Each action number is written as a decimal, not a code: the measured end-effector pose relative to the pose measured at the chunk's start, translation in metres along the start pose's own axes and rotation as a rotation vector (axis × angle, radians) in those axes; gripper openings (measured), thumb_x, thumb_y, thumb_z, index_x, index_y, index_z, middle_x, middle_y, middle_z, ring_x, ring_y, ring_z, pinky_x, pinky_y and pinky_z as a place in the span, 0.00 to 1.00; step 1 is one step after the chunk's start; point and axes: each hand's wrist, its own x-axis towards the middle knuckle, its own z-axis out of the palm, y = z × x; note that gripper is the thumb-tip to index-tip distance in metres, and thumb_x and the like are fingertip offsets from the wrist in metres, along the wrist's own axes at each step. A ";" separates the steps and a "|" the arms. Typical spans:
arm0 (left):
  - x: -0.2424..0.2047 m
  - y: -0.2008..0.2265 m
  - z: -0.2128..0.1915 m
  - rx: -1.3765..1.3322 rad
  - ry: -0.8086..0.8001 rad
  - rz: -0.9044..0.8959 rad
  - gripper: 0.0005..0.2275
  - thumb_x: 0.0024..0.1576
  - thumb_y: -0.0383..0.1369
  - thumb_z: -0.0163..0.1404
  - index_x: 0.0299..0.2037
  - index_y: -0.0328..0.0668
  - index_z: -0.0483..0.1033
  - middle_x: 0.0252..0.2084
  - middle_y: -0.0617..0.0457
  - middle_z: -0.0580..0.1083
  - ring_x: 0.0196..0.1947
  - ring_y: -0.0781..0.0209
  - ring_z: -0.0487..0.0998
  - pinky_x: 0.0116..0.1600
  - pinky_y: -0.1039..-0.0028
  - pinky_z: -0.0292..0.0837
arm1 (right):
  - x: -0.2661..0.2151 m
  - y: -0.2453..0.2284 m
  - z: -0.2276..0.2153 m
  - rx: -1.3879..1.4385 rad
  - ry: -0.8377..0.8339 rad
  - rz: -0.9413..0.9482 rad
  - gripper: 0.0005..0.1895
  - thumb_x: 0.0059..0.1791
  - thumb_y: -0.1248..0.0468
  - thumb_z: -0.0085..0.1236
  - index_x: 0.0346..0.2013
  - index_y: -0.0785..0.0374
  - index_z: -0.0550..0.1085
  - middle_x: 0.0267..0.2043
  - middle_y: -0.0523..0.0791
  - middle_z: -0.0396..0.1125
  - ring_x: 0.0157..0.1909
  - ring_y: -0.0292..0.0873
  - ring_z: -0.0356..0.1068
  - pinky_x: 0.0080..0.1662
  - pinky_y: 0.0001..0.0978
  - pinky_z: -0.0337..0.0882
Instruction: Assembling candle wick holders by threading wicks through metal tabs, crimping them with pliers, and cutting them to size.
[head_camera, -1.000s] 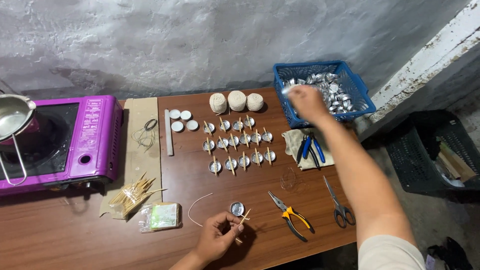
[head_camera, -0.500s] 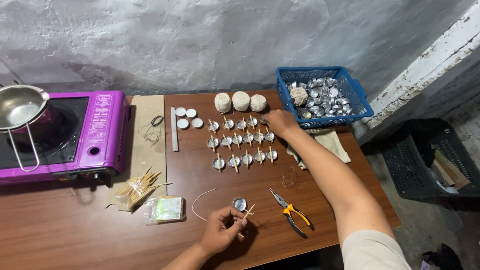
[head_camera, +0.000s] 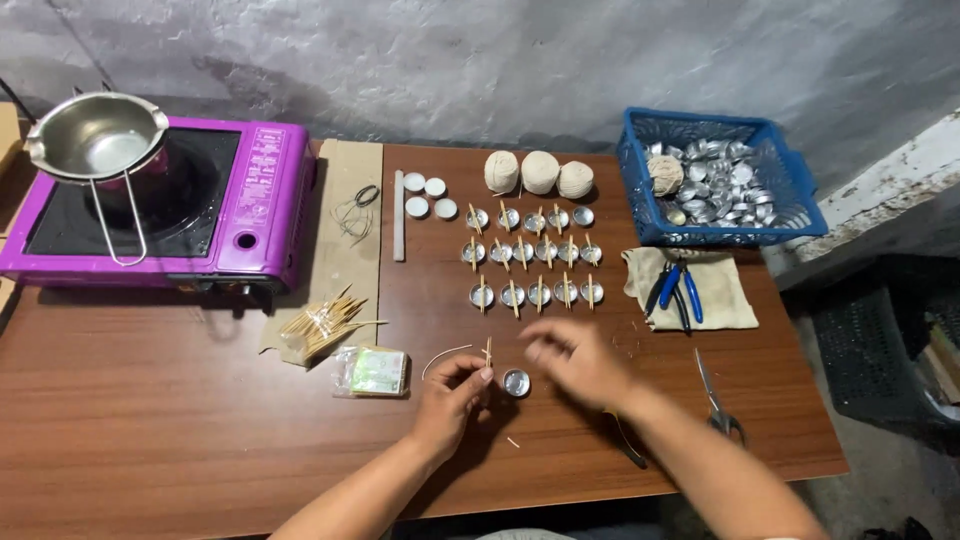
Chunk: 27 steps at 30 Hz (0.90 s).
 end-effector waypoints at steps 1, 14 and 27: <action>0.001 -0.004 -0.001 0.002 0.005 -0.004 0.04 0.56 0.28 0.60 0.37 0.39 0.78 0.22 0.50 0.71 0.18 0.65 0.66 0.16 0.73 0.65 | -0.004 0.000 0.013 0.004 -0.005 0.002 0.15 0.52 0.62 0.55 0.53 0.55 0.77 0.46 0.43 0.78 0.39 0.38 0.77 0.45 0.30 0.80; 0.003 -0.011 0.000 -0.097 -0.001 -0.063 0.08 0.55 0.26 0.60 0.44 0.35 0.82 0.31 0.44 0.77 0.29 0.56 0.77 0.30 0.78 0.61 | -0.003 0.023 0.074 0.540 0.034 -0.110 0.05 0.50 0.68 0.61 0.32 0.66 0.82 0.12 0.47 0.69 0.11 0.33 0.65 0.17 0.20 0.63; -0.007 -0.010 0.007 0.118 -0.092 0.088 0.12 0.53 0.24 0.61 0.46 0.26 0.79 0.24 0.55 0.63 0.21 0.70 0.67 0.27 0.82 0.62 | 0.128 0.109 -0.109 -0.112 0.364 0.191 0.10 0.48 0.59 0.57 0.34 0.60 0.82 0.25 0.44 0.73 0.21 0.42 0.70 0.25 0.32 0.69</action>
